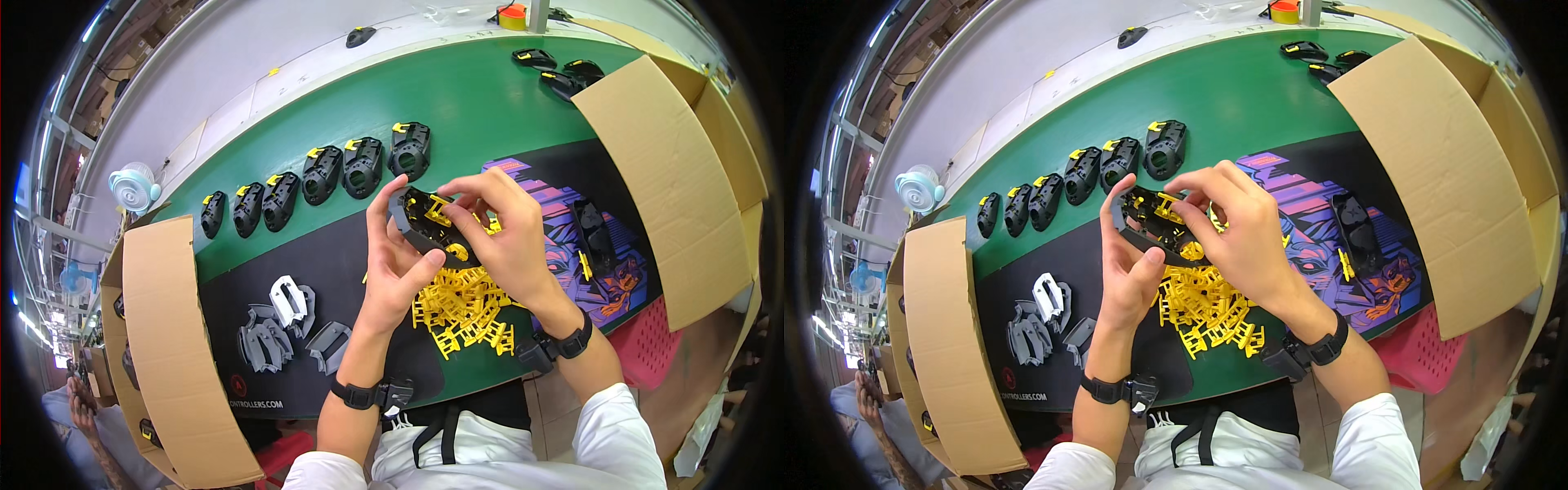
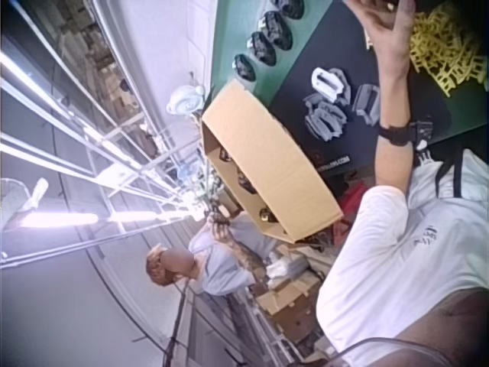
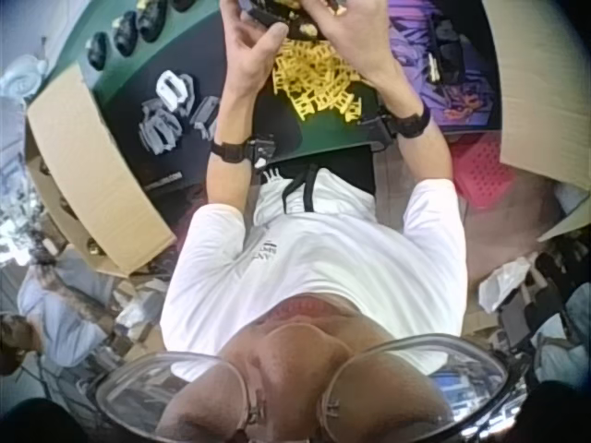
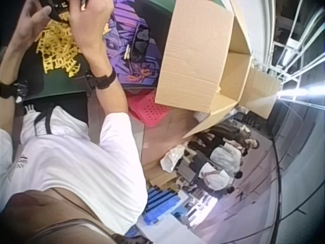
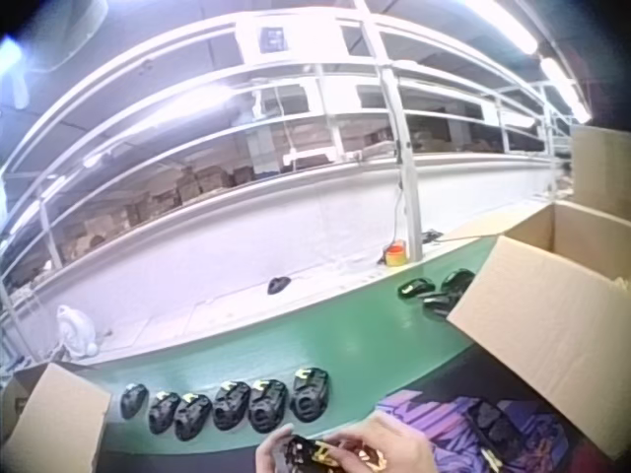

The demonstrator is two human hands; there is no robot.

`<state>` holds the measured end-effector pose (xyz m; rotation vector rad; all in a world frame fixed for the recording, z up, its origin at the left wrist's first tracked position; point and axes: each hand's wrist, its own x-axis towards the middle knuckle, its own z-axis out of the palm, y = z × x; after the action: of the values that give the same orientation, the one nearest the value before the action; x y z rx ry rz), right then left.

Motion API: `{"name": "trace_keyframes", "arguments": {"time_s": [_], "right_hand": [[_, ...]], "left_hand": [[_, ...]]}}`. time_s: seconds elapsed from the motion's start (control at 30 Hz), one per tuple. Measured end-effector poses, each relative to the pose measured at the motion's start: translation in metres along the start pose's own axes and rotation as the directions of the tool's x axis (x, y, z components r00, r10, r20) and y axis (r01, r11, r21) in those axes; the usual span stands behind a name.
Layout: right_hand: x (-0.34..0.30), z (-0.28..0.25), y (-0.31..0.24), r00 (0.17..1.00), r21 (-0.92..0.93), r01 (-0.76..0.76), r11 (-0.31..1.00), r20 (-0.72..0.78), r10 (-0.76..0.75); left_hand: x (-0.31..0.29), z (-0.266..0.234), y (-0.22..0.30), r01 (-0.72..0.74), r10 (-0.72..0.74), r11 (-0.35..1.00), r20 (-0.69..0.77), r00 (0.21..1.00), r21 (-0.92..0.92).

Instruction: Assembling plastic internal components into game controller shells at a production line table.

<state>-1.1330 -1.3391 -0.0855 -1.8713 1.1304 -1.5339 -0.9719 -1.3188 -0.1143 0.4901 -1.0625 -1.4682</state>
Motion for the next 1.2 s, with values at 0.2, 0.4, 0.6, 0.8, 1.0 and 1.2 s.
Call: {"name": "trace_keyframes", "arguments": {"time_s": [0.2,0.4,0.6,0.8,1.0,1.2], "right_hand": [[-0.003,0.003,0.005,0.995,-0.033,0.094,0.995,0.021,-0.093],[0.002,-0.003,0.014,0.985,0.255,-0.16,0.954,0.102,0.138],[0.002,-0.006,0.014,0.922,0.24,-0.24,0.941,0.359,0.144],[0.001,-0.004,0.019,0.901,0.328,-0.291,0.899,0.41,0.142],[-0.001,-0.004,0.02,0.869,0.381,-0.353,0.854,0.471,0.149],[-0.005,0.0,0.027,0.814,0.467,-0.5,0.73,0.541,0.212]], "left_hand": [[0.0,-0.002,0.004,0.007,-0.008,0.995,0.011,1.0,0.103],[-0.001,-0.001,0.011,0.167,-0.166,0.985,-0.021,0.986,0.032],[-0.002,0.002,0.01,0.193,-0.189,0.979,-0.065,0.98,0.059],[-0.001,0.004,0.007,0.226,-0.216,0.971,-0.113,0.97,0.083],[-0.001,0.0,0.01,0.233,-0.234,0.972,-0.064,0.97,-0.016],[0.001,-0.002,0.01,0.237,-0.239,0.971,-0.045,0.97,-0.045]]}}
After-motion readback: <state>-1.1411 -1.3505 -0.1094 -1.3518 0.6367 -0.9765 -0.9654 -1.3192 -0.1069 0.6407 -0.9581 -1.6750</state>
